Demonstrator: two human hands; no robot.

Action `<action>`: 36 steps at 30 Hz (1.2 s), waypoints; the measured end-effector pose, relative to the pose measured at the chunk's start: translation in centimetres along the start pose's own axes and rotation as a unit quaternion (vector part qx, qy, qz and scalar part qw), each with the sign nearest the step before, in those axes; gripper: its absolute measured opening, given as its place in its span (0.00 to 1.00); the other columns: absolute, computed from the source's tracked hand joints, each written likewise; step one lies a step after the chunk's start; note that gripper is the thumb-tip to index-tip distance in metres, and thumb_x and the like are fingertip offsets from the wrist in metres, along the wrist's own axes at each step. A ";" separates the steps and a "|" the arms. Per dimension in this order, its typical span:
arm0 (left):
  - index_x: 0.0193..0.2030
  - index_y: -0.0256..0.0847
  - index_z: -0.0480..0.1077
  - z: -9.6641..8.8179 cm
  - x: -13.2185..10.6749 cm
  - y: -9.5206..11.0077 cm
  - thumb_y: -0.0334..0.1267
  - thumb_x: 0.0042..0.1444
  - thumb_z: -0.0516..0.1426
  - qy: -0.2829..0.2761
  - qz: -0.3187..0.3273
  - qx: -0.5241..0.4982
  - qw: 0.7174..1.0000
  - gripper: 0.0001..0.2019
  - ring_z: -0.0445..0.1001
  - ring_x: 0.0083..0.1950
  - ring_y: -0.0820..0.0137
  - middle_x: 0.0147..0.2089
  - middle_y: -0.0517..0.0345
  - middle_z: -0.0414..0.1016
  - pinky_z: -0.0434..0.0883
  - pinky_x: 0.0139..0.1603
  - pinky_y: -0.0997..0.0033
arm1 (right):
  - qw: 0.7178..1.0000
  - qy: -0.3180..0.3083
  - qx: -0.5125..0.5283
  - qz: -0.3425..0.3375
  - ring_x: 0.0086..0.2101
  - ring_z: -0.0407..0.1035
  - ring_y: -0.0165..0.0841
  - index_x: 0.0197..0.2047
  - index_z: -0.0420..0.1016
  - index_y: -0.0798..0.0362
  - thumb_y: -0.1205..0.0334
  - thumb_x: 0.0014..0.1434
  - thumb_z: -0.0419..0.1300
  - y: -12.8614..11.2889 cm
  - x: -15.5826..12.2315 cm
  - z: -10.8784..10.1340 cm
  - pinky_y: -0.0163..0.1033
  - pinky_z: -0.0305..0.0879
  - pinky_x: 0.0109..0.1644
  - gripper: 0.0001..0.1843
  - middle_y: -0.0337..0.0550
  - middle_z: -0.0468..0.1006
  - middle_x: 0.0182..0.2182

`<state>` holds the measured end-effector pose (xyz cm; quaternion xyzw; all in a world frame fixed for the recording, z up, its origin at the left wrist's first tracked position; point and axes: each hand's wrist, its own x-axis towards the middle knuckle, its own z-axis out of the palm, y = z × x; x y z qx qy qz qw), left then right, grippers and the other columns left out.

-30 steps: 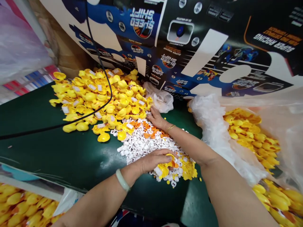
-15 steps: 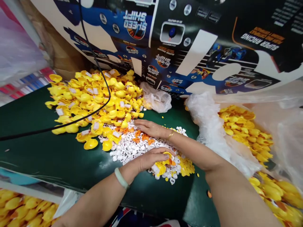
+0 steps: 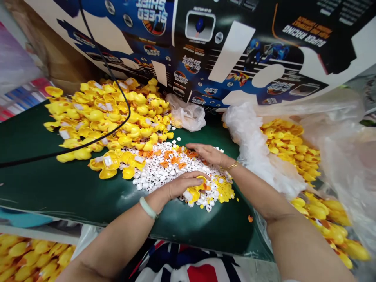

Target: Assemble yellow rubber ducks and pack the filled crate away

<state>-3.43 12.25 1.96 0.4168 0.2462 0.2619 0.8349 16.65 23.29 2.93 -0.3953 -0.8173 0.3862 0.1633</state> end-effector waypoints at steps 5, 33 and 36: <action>0.48 0.41 0.75 0.4 -0.2 0.0 0.46 0.53 0.63 -0.004 -0.006 0.000 1.000 0.17 0.73 0.35 0.69 0.37 0.56 0.76 0.67 0.39 0.70 | 0.972 0.169 -0.080 0.145 0.69 0.46 0.48 0.65 0.67 0.50 0.28 0.62 0.44 4.1 -3.7 -2.9 0.60 0.39 0.74 0.42 0.49 0.62 0.67; 0.53 0.39 0.71 5.0 -8.6 -4.2 0.49 0.53 0.63 0.120 -0.047 -0.004 0.992 0.24 0.80 0.36 0.63 0.41 0.49 0.80 0.71 0.37 0.68 | 0.968 0.194 -0.050 0.152 0.70 0.44 0.46 0.70 0.58 0.49 0.30 0.64 0.40 2.5 -12.2 4.4 0.57 0.38 0.74 0.43 0.47 0.57 0.70; 0.52 0.38 0.70 5.0 -6.5 -4.0 0.50 0.51 0.64 0.179 -0.011 -0.001 0.984 0.25 0.80 0.36 0.63 0.38 0.51 0.79 0.72 0.38 0.68 | 0.980 0.160 -0.052 0.109 0.70 0.45 0.44 0.71 0.56 0.53 0.32 0.66 0.37 0.4 -9.3 5.8 0.56 0.40 0.74 0.42 0.51 0.55 0.70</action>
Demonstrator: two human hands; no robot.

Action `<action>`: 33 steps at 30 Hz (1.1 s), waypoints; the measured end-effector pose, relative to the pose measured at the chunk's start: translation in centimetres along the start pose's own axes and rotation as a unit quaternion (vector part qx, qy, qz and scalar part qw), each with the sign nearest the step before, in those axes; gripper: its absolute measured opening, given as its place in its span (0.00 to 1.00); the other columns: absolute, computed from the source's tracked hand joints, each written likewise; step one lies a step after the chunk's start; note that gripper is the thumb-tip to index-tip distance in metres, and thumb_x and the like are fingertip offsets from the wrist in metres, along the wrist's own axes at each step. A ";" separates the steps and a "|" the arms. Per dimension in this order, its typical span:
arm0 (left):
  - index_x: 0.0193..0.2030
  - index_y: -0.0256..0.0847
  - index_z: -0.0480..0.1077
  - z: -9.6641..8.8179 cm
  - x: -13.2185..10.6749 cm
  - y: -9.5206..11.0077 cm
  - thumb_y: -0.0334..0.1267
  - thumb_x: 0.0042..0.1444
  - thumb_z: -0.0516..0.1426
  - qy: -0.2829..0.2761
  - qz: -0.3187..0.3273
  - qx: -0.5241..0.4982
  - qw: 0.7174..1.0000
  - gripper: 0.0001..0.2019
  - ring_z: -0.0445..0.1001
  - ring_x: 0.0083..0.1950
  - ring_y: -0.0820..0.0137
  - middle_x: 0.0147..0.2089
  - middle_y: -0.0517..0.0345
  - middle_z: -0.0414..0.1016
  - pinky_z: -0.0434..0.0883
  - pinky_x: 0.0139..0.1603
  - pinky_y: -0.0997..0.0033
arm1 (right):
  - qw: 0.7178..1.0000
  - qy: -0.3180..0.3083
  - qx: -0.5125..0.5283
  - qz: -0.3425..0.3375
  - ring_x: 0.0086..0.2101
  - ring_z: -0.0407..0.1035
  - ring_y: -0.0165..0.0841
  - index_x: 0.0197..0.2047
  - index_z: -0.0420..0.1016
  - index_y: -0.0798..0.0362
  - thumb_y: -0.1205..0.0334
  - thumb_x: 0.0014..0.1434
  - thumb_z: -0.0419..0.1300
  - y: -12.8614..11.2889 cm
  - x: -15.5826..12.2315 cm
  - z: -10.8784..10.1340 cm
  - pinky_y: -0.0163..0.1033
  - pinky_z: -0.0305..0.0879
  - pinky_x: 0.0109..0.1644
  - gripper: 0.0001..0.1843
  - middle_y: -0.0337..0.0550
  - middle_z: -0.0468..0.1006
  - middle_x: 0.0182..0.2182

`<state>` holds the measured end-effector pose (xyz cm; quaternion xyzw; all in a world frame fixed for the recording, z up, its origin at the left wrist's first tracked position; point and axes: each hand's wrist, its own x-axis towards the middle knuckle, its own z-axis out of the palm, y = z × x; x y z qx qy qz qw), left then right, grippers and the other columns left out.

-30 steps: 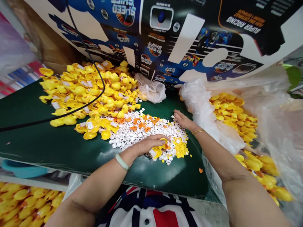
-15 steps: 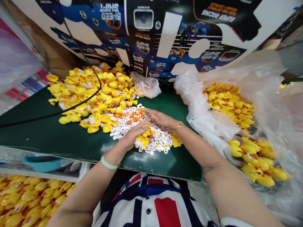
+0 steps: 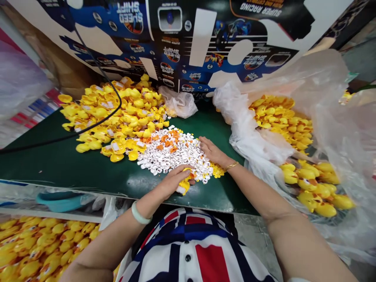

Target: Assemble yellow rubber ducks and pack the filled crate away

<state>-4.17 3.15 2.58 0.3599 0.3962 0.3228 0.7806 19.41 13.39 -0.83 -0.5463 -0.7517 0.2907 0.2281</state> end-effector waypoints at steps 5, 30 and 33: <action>0.49 0.38 0.70 -2.0 3.0 1.8 0.47 0.47 0.66 0.112 0.069 -0.026 0.991 0.25 0.80 0.34 0.64 0.35 0.54 0.78 0.74 0.38 0.66 | 0.999 -0.023 -0.027 -0.035 0.69 0.46 0.45 0.69 0.58 0.58 0.34 0.67 0.35 -3.1 2.9 1.1 0.54 0.42 0.73 0.43 0.56 0.58 0.69; 0.53 0.38 0.68 -9.3 2.3 6.3 0.42 0.54 0.60 0.183 0.178 -0.060 0.965 0.21 0.78 0.28 0.65 0.32 0.54 0.77 0.76 0.28 0.67 | 0.960 0.016 -0.237 -0.149 0.69 0.36 0.63 0.69 0.59 0.48 0.35 0.62 0.55 -11.7 0.6 8.9 0.76 0.35 0.66 0.40 0.51 0.51 0.71; 0.51 0.37 0.69 -8.9 0.7 6.5 0.43 0.56 0.58 0.203 0.196 -0.106 0.954 0.18 0.78 0.29 0.65 0.32 0.53 0.77 0.76 0.30 0.66 | 0.966 0.014 -0.204 -0.160 0.69 0.42 0.57 0.67 0.63 0.44 0.38 0.66 0.51 -11.5 0.0 6.9 0.73 0.37 0.67 0.32 0.46 0.57 0.69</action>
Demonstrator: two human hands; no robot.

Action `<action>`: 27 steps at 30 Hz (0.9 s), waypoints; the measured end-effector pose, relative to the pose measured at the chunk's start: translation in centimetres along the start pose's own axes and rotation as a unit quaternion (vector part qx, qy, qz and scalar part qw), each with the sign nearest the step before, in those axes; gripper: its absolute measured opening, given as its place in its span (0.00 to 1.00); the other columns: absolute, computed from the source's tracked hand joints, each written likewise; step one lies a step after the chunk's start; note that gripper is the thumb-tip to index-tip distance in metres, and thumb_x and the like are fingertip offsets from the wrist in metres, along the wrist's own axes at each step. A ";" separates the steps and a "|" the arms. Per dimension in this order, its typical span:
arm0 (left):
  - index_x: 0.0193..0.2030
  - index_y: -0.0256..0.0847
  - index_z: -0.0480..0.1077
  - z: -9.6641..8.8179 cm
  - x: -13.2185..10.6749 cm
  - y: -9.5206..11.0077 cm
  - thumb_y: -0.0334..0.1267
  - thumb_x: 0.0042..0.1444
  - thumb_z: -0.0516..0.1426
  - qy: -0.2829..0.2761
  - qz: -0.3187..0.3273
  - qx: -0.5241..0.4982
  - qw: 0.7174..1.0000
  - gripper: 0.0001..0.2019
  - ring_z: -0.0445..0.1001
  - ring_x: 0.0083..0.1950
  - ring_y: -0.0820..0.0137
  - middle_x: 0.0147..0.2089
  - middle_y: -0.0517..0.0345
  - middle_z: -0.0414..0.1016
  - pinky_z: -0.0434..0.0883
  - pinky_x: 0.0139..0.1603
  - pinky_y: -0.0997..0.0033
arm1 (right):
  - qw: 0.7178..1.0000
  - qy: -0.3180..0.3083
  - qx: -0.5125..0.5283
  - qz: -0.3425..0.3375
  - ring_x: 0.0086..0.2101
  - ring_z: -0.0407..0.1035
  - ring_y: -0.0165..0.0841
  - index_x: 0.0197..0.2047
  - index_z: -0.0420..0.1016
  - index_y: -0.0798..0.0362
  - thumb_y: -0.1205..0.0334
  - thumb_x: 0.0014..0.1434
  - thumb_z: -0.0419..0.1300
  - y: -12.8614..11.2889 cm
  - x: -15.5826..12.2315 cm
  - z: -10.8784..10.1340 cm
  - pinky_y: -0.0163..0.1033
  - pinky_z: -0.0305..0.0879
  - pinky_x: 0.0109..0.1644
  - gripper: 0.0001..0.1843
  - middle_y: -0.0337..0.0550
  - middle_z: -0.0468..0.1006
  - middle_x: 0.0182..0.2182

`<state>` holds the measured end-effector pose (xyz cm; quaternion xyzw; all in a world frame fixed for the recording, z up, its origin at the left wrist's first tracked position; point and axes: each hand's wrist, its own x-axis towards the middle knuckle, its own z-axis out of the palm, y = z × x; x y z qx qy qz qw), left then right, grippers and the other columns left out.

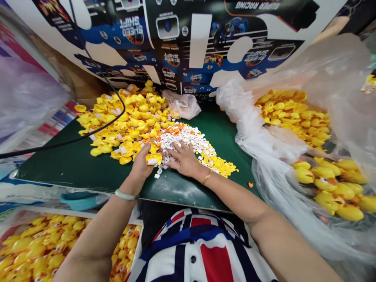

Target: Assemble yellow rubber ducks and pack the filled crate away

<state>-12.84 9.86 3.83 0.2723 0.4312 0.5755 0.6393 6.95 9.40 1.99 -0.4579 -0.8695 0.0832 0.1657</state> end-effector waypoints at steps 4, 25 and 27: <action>0.51 0.37 0.69 -2.1 -4.2 0.4 0.44 0.57 0.59 -0.010 -0.058 0.003 0.998 0.18 0.79 0.31 0.63 0.35 0.50 0.77 0.77 0.30 0.64 | 1.000 0.008 -0.013 0.010 0.70 0.37 0.53 0.68 0.62 0.47 0.42 0.67 0.51 1.8 -5.3 -2.0 0.67 0.34 0.70 0.32 0.47 0.55 0.70; 0.50 0.37 0.69 1.7 -6.3 -3.4 0.47 0.58 0.57 -0.083 -0.163 -0.038 0.982 0.18 0.79 0.34 0.61 0.34 0.50 0.76 0.77 0.35 0.62 | 0.884 0.180 0.356 0.245 0.30 0.74 0.31 0.46 0.77 0.51 0.50 0.63 0.57 5.9 -8.7 -6.1 0.38 0.73 0.36 0.16 0.40 0.80 0.34; 0.49 0.36 0.69 3.0 -6.3 -4.5 0.45 0.57 0.60 -0.098 -0.186 -0.018 0.977 0.18 0.80 0.37 0.59 0.37 0.49 0.77 0.77 0.37 0.62 | 0.883 0.183 0.328 0.283 0.27 0.72 0.30 0.45 0.77 0.51 0.51 0.63 0.58 5.7 -11.6 -6.1 0.36 0.70 0.31 0.15 0.39 0.79 0.32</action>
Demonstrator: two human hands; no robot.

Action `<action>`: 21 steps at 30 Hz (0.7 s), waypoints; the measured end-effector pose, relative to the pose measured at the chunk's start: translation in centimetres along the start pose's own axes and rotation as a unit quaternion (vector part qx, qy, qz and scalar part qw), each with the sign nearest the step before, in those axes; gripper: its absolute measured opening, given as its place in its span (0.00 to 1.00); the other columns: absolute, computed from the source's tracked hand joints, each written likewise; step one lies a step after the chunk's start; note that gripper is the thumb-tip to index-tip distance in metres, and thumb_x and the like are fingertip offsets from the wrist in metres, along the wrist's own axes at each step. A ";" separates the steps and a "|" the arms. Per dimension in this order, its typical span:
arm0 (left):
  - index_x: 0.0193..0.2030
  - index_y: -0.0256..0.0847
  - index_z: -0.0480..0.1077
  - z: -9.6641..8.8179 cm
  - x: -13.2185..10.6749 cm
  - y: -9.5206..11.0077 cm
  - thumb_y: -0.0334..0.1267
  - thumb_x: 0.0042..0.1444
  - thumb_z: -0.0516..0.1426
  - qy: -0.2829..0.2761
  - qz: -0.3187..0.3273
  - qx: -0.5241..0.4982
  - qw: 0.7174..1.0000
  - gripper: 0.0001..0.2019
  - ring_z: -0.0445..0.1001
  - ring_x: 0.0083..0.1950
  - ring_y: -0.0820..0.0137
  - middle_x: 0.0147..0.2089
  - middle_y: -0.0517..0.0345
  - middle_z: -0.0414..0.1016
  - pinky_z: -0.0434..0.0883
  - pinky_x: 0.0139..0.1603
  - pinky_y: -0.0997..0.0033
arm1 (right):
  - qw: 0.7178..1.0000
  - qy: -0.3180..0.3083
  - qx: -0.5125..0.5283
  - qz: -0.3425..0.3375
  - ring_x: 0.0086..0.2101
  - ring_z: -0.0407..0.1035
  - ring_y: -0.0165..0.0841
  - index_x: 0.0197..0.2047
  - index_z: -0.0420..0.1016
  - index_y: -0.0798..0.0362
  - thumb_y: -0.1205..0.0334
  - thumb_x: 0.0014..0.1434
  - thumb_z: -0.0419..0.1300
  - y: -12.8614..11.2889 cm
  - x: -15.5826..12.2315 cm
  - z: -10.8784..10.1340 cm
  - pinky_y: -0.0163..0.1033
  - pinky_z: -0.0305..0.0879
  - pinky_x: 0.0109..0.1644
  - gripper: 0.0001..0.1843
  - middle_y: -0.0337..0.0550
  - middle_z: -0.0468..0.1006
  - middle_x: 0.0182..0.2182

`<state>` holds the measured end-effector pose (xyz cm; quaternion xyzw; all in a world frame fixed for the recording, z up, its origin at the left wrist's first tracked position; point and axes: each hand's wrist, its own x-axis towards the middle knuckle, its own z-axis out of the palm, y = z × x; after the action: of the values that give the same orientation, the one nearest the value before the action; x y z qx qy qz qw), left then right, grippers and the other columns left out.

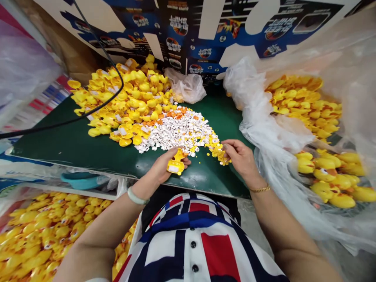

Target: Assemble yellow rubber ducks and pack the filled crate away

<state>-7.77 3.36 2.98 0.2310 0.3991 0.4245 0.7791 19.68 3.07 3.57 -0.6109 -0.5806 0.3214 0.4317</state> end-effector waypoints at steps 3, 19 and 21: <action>0.49 0.37 0.68 1.2 2.0 -0.2 0.43 0.55 0.61 0.033 0.051 0.015 0.998 0.18 0.80 0.39 0.60 0.38 0.51 0.77 0.76 0.36 0.65 | 0.993 0.003 -0.106 -0.061 0.35 0.74 0.34 0.43 0.77 0.50 0.54 0.65 0.56 1.3 -3.1 -0.4 0.40 0.70 0.40 0.12 0.42 0.80 0.36; 0.52 0.38 0.70 -1.0 5.1 2.3 0.48 0.55 0.60 -0.029 0.091 -0.038 0.995 0.21 0.78 0.32 0.66 0.36 0.52 0.77 0.74 0.29 0.69 | 0.828 -0.122 -0.503 -0.215 0.38 0.66 0.39 0.37 0.76 0.51 0.59 0.69 0.53 0.8 -0.7 4.1 0.42 0.59 0.36 0.13 0.47 0.75 0.36; 0.52 0.37 0.70 -1.2 5.3 2.5 0.48 0.55 0.60 -0.038 0.084 -0.040 0.995 0.22 0.78 0.33 0.66 0.37 0.51 0.77 0.74 0.29 0.69 | 0.832 -0.114 -0.499 -0.216 0.39 0.66 0.39 0.38 0.76 0.51 0.61 0.69 0.52 1.2 -0.6 4.3 0.41 0.58 0.36 0.12 0.48 0.75 0.36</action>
<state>-8.20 9.20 1.77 0.2481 0.3313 0.4952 0.7638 16.28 3.16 0.64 -0.5614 -0.8243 -0.0457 0.0573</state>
